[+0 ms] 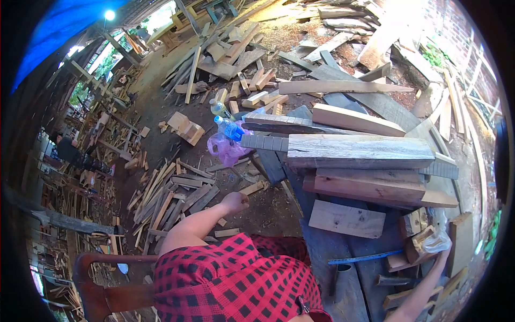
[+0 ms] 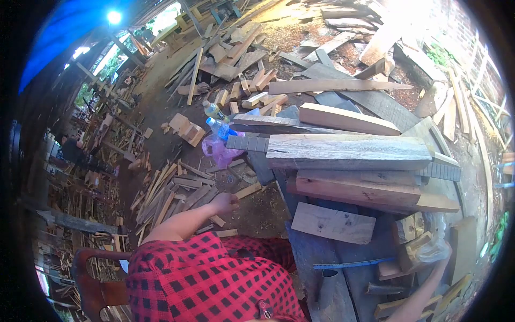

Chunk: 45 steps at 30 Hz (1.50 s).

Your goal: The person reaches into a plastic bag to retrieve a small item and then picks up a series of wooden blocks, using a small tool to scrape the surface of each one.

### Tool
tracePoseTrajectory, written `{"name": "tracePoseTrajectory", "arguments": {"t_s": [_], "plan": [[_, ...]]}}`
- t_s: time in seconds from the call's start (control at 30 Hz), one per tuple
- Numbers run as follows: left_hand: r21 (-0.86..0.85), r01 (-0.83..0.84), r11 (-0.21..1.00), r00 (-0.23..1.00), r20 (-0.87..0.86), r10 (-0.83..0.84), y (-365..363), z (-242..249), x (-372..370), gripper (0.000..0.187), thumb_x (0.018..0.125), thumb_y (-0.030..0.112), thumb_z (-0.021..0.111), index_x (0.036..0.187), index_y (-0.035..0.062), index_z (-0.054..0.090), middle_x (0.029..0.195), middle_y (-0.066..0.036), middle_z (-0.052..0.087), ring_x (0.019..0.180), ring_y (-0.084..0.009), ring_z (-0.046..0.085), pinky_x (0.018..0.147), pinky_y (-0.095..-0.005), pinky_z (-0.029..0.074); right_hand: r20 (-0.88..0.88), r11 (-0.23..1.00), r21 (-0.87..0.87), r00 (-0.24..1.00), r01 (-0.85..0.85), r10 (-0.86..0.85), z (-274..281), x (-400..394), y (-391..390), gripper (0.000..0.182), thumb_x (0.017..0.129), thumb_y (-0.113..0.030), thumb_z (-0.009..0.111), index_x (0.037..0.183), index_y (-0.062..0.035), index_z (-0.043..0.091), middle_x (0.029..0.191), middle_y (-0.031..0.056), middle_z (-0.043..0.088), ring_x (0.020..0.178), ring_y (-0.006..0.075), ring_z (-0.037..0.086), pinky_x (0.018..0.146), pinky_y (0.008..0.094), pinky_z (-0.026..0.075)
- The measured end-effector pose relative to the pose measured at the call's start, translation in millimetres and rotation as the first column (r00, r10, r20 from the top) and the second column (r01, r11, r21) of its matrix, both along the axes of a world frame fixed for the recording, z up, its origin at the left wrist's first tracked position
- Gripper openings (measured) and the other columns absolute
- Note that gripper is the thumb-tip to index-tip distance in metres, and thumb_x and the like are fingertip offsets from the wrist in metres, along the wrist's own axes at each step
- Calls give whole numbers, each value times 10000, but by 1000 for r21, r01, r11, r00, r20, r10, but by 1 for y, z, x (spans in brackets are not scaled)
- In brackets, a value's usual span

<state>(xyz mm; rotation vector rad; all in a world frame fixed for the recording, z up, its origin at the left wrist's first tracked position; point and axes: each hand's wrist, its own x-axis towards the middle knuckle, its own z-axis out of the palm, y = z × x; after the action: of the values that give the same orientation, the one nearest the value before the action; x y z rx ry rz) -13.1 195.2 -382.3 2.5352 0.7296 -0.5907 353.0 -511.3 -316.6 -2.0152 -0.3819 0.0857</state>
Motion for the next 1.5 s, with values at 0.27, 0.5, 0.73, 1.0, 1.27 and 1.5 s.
{"name": "tracePoseTrajectory", "arguments": {"t_s": [0.27, 0.5, 0.73, 1.0, 1.27, 1.5], "plan": [[-7, -16, 1000, 999, -28, 16, -3, 5, 0, 315, 764, 279, 651, 1004, 77, 674, 919, -145, 682, 869, -304, 658, 796, -399, 507, -107, 990, 49, 986, 131, -125, -42, 15, -18, 187, 804, -80, 603, 953, 21, 654, 831, 89, 640, 713, 180, 627, 641, 315, 517], [-14, 10, 1000, 1000, 11, -9, 4, -16, -7, 313, 752, 277, 653, 989, 74, 677, 914, -150, 682, 869, -305, 658, 794, -403, 506, -211, 963, 67, 947, 261, -242, -84, 29, -51, 193, 800, -72, 601, 964, 18, 651, 810, 95, 638, 701, 192, 632, 642, 330, 531], [-2, 29, 1000, 1000, -3, -29, -1, -12, -3, 307, 747, 285, 653, 973, 79, 676, 918, -144, 683, 877, -310, 655, 792, -409, 504, -304, 919, 84, 888, 385, -344, -107, 47, -79, 200, 797, -63, 599, 974, 16, 648, 788, 102, 636, 690, 205, 637, 643, 345, 545], [-2, 32, 999, 999, 1, -32, -3, -12, 0, 303, 753, 289, 656, 975, 82, 676, 915, -140, 682, 882, -305, 654, 794, -406, 504, -416, 854, 181, 825, 488, -383, -65, 51, -68, 109, 741, -87, 577, 782, 4, 619, 747, 60, 599, 639, 154, 565, 619, 303, 475], [-47, 11, 999, 1000, -20, -12, -10, -5, 6, 320, 753, 291, 659, 992, 79, 674, 901, -137, 685, 864, -289, 660, 785, -399, 506, 166, 876, -247, 908, 416, -384, -26, 52, -36, 114, 699, -70, 525, 724, 27, 580, 653, 82, 577, 614, 168, 545, 606, 325, 445], [-68, -21, 997, 1000, -22, 19, -14, 2, 9, 319, 753, 285, 652, 984, 67, 673, 824, -129, 686, 785, -267, 669, 726, -390, 512, 215, 889, -220, 909, 402, -358, -11, 46, -16, 120, 684, -47, 511, 695, 51, 579, 626, 187, 553, 590, 242, 530, 604, 389, 428]]}}
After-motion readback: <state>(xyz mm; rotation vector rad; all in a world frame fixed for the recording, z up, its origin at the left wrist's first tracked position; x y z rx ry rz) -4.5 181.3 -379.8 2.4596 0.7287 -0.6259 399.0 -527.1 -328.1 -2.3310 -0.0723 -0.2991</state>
